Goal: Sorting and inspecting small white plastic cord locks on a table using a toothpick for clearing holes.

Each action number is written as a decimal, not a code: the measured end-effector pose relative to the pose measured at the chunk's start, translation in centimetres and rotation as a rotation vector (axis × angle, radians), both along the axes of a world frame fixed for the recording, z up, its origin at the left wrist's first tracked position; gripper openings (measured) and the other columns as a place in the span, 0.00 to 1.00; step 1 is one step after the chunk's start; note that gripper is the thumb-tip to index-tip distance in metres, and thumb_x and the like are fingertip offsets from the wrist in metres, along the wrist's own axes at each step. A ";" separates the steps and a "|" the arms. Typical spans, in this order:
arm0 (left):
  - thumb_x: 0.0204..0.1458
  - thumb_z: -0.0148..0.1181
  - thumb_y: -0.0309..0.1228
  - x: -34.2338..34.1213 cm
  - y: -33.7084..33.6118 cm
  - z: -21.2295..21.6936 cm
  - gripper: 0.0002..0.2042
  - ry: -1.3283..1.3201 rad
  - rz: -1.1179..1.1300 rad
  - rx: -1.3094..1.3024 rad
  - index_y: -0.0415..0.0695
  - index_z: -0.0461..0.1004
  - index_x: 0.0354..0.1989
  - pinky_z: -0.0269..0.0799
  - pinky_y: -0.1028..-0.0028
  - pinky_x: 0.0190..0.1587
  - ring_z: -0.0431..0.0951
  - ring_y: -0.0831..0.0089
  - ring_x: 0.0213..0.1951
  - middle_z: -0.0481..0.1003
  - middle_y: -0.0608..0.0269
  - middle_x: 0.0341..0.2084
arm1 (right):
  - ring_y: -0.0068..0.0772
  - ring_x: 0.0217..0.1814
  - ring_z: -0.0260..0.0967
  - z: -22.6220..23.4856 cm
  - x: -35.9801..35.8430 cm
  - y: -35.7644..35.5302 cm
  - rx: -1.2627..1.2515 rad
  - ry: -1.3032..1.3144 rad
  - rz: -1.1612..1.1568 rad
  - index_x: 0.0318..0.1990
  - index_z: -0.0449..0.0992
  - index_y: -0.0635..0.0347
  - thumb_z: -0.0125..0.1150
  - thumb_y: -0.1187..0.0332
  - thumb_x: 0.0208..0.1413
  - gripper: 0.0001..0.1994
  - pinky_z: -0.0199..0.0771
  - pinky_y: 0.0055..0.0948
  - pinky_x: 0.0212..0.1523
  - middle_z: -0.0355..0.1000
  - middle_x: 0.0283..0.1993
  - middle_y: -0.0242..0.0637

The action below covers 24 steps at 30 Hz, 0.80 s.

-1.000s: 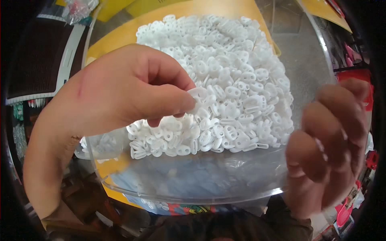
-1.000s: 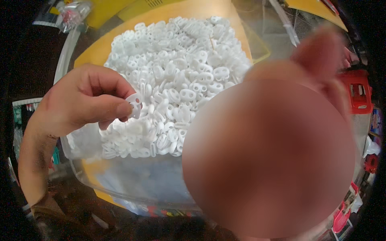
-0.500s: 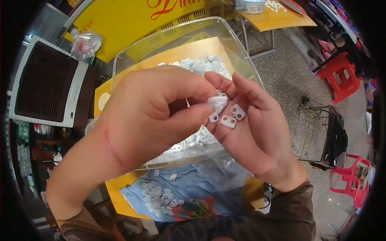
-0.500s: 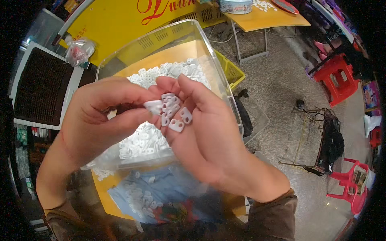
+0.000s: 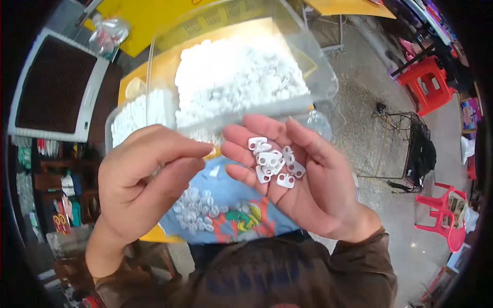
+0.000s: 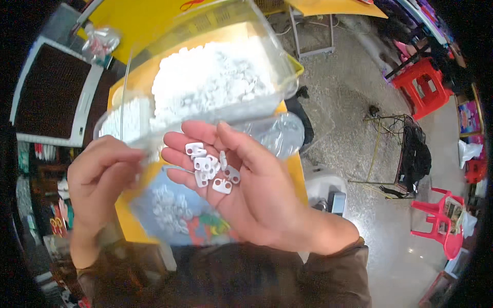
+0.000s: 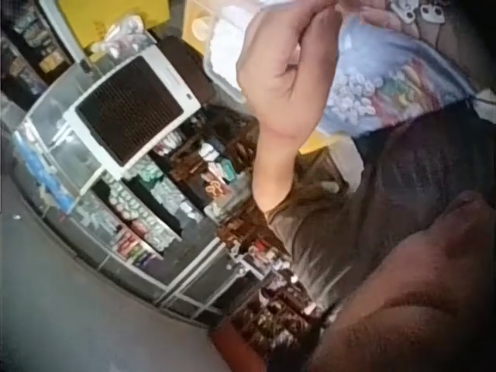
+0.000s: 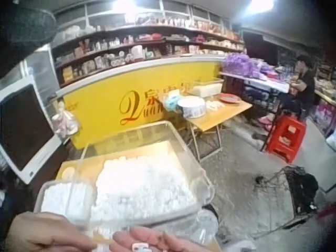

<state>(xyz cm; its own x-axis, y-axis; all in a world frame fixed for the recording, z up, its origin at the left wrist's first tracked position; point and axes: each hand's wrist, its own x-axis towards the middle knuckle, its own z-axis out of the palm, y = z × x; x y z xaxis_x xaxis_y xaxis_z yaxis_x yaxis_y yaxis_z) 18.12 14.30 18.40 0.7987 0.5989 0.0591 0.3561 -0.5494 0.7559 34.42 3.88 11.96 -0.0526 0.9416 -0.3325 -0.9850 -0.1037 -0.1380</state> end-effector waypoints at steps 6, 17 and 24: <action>0.44 0.51 0.18 -10.3 -7.0 -5.5 0.07 -0.258 0.220 -0.094 0.34 0.73 0.32 0.63 0.80 0.25 0.69 0.77 0.21 0.73 0.59 0.22 | 0.24 0.23 0.59 -2.5 -5.5 -6.1 -0.143 -0.069 0.155 0.42 0.66 0.61 0.40 0.61 0.59 0.14 0.62 0.24 0.26 0.62 0.24 0.30; 0.49 0.52 0.22 -20.8 -18.9 -18.0 0.06 -0.342 0.854 -0.394 0.36 0.73 0.35 0.60 0.86 0.26 0.65 0.85 0.22 0.69 0.66 0.23 | 0.19 0.17 0.53 -8.2 -13.7 -14.1 -0.306 -0.068 0.365 0.41 0.66 0.57 0.42 0.62 0.58 0.11 0.53 0.18 0.17 0.60 0.20 0.27; 0.43 0.54 0.17 -19.0 -20.1 -15.3 0.07 -0.290 0.637 -0.158 0.37 0.73 0.32 0.64 0.79 0.27 0.70 0.74 0.23 0.71 0.61 0.22 | 0.38 0.44 0.67 -8.2 -15.6 -16.8 -0.181 -0.054 0.287 0.51 0.60 0.65 0.37 0.63 0.59 0.18 0.69 0.35 0.43 0.66 0.48 0.47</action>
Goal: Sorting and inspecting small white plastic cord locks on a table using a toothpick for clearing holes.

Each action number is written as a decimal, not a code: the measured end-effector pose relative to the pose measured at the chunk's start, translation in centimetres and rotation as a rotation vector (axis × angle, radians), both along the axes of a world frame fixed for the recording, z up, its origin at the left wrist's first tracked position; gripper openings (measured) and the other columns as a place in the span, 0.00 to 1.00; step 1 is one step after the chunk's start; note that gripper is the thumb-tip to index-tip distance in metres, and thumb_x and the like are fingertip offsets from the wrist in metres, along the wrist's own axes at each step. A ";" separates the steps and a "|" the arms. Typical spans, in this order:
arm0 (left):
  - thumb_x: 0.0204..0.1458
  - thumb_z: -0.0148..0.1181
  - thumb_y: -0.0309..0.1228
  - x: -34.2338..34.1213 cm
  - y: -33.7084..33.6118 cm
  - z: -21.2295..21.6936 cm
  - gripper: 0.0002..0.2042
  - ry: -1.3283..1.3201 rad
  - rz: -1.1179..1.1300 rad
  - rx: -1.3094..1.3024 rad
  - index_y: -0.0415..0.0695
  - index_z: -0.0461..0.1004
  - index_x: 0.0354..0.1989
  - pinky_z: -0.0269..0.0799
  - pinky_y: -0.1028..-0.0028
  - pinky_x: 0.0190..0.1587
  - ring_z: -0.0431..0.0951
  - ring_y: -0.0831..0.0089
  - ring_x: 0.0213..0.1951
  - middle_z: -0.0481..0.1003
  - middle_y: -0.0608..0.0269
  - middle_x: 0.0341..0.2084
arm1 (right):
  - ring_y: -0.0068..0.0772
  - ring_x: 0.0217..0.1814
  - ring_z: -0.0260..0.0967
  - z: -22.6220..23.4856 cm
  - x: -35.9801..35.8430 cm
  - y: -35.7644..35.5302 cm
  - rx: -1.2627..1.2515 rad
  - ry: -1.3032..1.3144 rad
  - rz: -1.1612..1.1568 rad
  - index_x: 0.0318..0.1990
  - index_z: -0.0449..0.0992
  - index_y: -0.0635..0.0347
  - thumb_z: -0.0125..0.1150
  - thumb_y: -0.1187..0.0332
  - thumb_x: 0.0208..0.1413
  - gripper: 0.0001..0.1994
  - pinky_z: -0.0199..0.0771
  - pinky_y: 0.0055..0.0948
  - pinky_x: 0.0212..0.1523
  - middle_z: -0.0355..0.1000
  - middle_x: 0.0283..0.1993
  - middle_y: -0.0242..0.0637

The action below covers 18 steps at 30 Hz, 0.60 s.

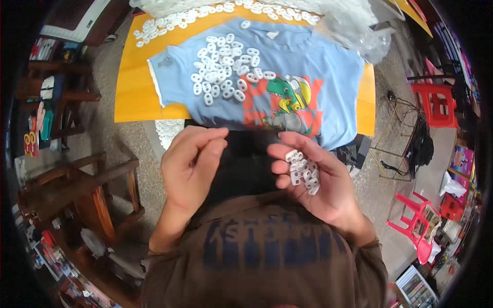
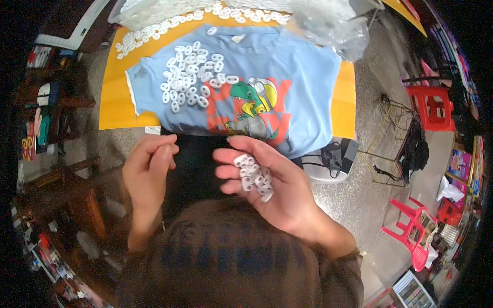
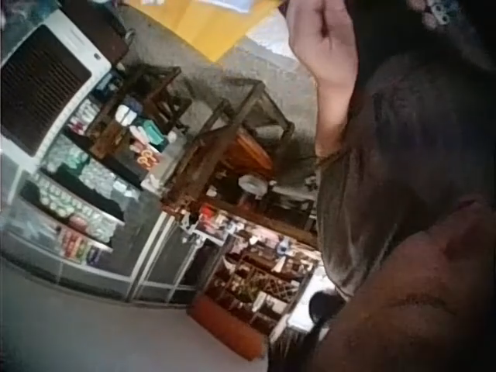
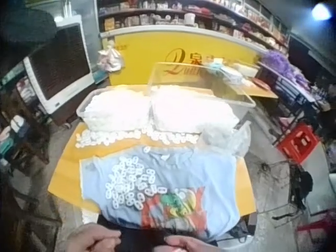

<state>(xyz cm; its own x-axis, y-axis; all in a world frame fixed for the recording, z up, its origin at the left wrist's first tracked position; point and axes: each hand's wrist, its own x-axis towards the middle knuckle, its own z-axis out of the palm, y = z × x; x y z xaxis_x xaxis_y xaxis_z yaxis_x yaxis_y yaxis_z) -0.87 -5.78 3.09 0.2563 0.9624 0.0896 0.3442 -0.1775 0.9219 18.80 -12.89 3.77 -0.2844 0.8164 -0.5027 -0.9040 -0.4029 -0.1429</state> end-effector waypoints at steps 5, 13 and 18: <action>0.38 0.58 0.18 1.0 -2.1 2.5 0.11 0.126 -0.203 0.321 0.41 0.74 0.33 0.66 0.75 0.26 0.71 0.68 0.24 0.71 0.61 0.23 | 0.44 0.55 0.60 1.2 -0.3 -0.4 0.093 0.040 0.017 0.56 0.55 0.67 0.36 0.62 0.59 0.21 0.61 0.40 0.54 0.58 0.56 0.50; 0.31 0.63 0.22 3.4 -2.7 2.1 0.16 0.193 -0.353 0.499 0.42 0.74 0.34 0.60 0.74 0.28 0.67 0.71 0.27 0.68 0.65 0.31 | 0.38 0.56 0.59 1.1 -0.1 -1.7 0.094 0.092 0.025 0.57 0.54 0.67 0.36 0.62 0.59 0.22 0.59 0.37 0.56 0.58 0.56 0.47; 0.31 0.63 0.23 3.2 -2.8 1.4 0.16 0.228 -0.340 0.552 0.44 0.74 0.34 0.60 0.73 0.29 0.67 0.71 0.28 0.68 0.66 0.31 | 0.30 0.52 0.62 0.9 -0.7 -1.9 0.090 -0.002 0.089 0.57 0.55 0.66 0.35 0.63 0.60 0.21 0.62 0.30 0.52 0.62 0.53 0.41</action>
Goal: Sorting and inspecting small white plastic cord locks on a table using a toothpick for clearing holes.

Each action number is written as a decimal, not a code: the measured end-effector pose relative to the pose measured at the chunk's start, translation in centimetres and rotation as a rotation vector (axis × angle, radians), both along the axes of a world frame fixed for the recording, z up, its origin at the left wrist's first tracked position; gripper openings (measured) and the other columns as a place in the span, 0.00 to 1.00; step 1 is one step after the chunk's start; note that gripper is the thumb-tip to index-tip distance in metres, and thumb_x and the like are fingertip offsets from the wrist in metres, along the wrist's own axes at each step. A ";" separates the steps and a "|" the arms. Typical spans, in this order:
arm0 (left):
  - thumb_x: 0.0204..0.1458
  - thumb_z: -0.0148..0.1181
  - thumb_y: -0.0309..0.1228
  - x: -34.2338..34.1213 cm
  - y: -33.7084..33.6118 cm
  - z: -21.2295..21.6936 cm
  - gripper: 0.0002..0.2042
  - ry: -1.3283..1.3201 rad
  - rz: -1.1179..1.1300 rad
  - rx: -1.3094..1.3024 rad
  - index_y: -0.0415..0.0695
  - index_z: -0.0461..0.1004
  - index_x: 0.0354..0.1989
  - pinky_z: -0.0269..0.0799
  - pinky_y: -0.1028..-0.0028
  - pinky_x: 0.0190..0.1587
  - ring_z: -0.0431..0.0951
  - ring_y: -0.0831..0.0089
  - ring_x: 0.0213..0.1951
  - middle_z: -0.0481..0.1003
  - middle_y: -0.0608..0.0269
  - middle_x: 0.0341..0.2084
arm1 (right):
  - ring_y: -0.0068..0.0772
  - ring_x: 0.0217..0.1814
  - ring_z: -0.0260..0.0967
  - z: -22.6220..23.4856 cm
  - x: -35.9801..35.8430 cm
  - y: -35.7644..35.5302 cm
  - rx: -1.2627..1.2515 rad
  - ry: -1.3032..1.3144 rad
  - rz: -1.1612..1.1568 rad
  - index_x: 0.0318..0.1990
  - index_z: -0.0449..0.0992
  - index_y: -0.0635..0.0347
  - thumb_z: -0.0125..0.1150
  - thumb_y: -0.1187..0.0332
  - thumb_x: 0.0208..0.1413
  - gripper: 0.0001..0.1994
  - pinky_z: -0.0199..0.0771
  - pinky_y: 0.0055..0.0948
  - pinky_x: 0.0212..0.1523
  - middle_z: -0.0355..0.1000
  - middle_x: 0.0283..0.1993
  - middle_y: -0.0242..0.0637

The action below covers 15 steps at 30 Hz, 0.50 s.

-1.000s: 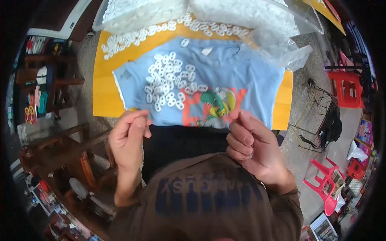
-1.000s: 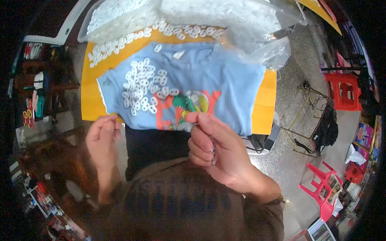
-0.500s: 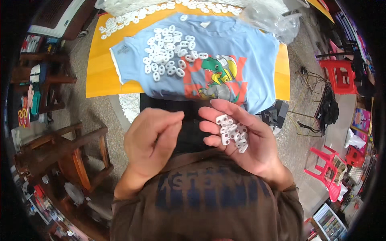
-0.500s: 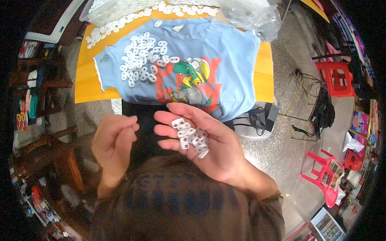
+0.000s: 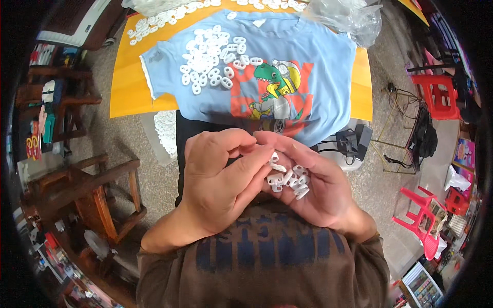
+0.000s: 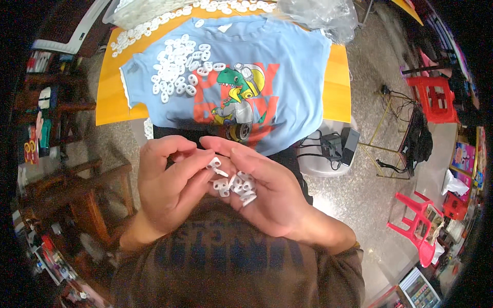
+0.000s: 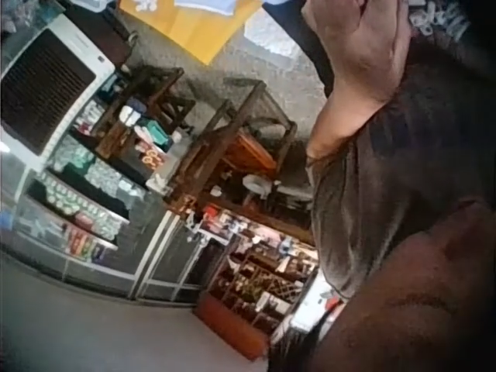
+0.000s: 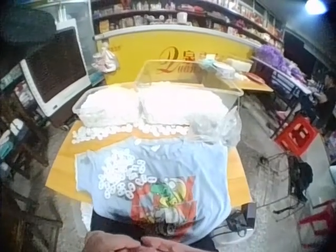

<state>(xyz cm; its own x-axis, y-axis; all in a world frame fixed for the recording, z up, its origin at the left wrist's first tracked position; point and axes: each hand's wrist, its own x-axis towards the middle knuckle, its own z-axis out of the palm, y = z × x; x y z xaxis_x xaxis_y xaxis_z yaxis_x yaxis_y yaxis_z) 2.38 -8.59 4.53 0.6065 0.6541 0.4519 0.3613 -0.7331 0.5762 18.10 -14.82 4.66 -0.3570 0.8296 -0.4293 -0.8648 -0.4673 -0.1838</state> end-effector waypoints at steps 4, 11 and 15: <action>0.32 0.63 0.22 -1.1 -0.9 -0.1 0.12 0.027 0.030 -0.080 0.45 0.73 0.29 0.61 0.72 0.30 0.67 0.71 0.29 0.68 0.66 0.29 | 0.30 0.49 0.64 -0.1 -0.8 -0.3 -0.049 -0.023 0.031 0.56 0.57 0.65 0.36 0.62 0.60 0.20 0.65 0.29 0.49 0.64 0.50 0.39; 0.44 0.59 0.23 -3.1 -1.9 -0.8 0.05 -0.409 -0.004 -0.935 0.44 0.70 0.28 0.62 0.81 0.33 0.68 0.80 0.30 0.67 0.67 0.29 | 0.24 0.35 0.67 -0.4 -2.1 -0.6 -0.084 -0.135 0.145 0.48 0.66 0.60 0.43 0.64 0.58 0.14 0.60 0.15 0.25 0.68 0.39 0.33; 0.48 0.57 0.26 -3.5 -1.7 -0.2 0.06 -0.643 -0.027 -1.430 0.41 0.69 0.34 0.62 0.86 0.31 0.68 0.86 0.29 0.69 0.70 0.26 | 0.17 0.27 0.60 -0.9 -1.3 -0.6 -0.012 -0.132 0.189 0.44 0.69 0.60 0.49 0.65 0.55 0.12 0.57 0.14 0.24 0.67 0.31 0.29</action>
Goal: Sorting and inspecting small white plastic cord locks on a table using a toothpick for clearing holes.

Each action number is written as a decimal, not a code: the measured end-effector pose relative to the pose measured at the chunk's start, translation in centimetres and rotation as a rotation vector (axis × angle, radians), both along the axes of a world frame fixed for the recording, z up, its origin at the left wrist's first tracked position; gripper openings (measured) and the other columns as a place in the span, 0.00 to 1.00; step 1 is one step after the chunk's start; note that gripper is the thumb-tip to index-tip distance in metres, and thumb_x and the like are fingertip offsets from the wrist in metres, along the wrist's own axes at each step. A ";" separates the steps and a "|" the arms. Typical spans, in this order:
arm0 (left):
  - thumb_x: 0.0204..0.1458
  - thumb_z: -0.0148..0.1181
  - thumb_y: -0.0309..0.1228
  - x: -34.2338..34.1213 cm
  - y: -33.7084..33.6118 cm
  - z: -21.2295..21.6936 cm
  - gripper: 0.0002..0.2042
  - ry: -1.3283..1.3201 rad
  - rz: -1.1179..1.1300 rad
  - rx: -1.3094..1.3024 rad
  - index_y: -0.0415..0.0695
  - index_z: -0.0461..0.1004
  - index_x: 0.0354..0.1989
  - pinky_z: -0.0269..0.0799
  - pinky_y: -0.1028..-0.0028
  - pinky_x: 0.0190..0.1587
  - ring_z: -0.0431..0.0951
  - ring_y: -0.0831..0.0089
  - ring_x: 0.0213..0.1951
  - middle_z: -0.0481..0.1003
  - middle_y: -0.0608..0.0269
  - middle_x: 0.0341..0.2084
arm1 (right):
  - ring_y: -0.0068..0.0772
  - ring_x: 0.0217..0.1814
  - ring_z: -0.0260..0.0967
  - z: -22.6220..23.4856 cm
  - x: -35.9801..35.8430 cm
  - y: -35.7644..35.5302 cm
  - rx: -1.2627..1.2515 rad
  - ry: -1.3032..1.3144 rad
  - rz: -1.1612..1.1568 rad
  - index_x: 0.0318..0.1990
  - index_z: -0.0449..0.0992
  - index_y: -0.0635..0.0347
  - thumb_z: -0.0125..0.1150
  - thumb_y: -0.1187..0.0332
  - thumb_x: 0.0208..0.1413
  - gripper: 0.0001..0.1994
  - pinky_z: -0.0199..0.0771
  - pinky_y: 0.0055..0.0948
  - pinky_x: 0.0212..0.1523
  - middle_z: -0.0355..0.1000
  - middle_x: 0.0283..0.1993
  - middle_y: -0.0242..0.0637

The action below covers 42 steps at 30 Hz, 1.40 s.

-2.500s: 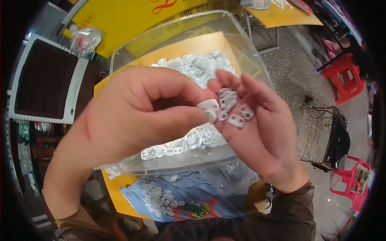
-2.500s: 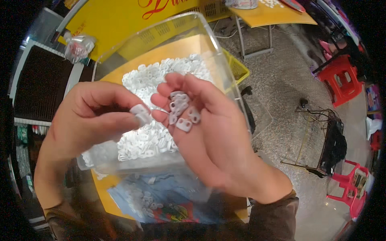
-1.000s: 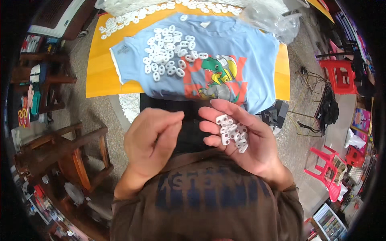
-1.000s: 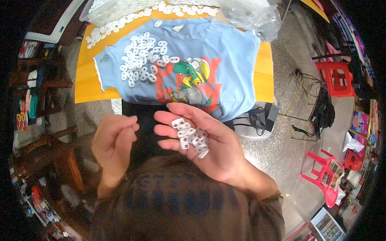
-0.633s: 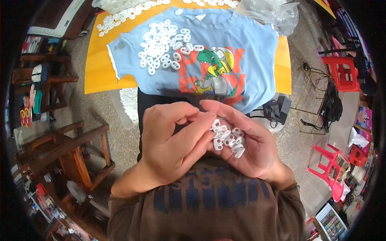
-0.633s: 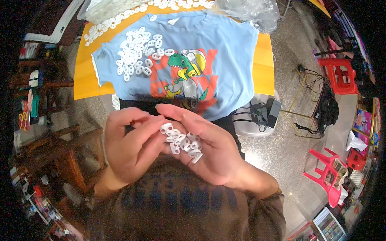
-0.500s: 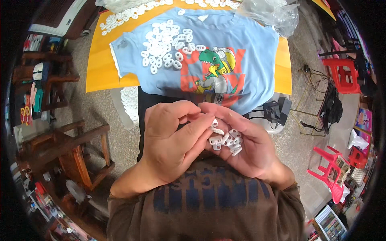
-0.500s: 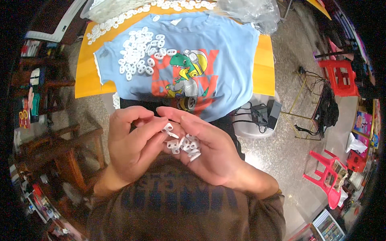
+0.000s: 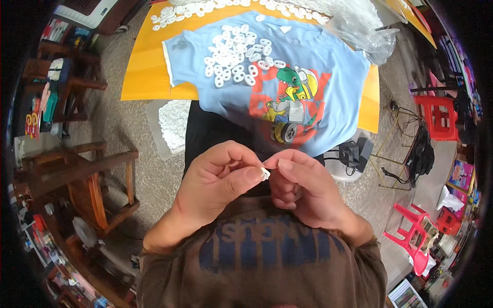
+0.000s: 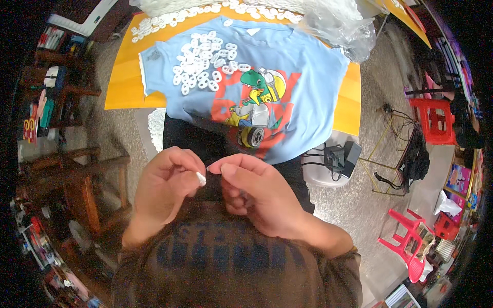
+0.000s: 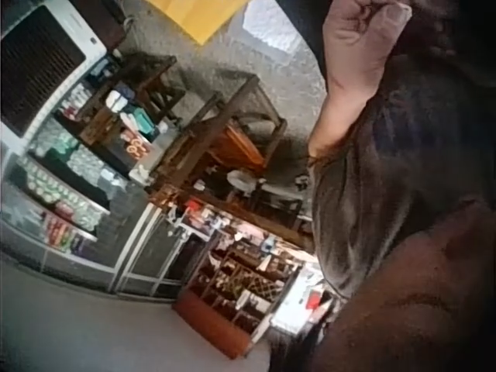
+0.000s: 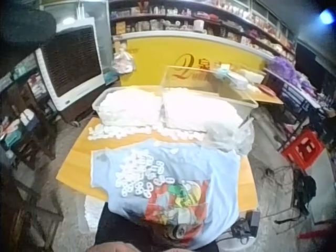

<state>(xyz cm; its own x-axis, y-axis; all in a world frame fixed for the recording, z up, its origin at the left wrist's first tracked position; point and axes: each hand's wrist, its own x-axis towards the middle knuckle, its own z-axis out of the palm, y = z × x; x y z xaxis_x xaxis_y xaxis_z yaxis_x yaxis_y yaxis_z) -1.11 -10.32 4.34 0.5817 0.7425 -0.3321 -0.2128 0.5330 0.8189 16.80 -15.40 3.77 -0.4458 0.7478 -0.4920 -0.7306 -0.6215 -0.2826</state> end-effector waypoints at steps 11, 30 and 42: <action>0.48 0.57 0.27 0.8 2.3 -1.0 0.10 -0.200 0.001 -0.463 0.44 0.62 0.36 0.60 0.87 0.23 0.66 0.85 0.22 0.68 0.68 0.24 | 0.20 0.44 0.64 -0.4 -0.9 2.7 0.438 -0.368 -0.049 0.48 0.67 0.66 0.50 0.76 0.54 0.14 0.62 0.19 0.45 0.68 0.43 0.33; 0.42 0.56 0.20 -6.6 16.7 -5.7 0.05 0.961 0.408 0.989 0.40 0.71 0.28 0.65 0.72 0.28 0.70 0.64 0.25 0.70 0.59 0.23 | 0.16 0.23 0.59 -4.5 -0.9 12.9 0.341 -0.907 -0.211 0.30 0.68 0.64 0.51 0.79 0.49 0.01 0.58 0.15 0.24 0.67 0.26 0.31; 0.39 0.60 0.26 -6.4 21.1 -7.4 0.07 1.200 0.196 1.243 0.46 0.72 0.29 0.60 0.70 0.30 0.69 0.65 0.26 0.68 0.64 0.23 | 0.23 0.26 0.61 -6.9 0.8 12.9 0.489 -0.993 -0.199 0.29 0.69 0.64 0.61 0.75 0.44 0.07 0.61 0.21 0.29 0.68 0.26 0.35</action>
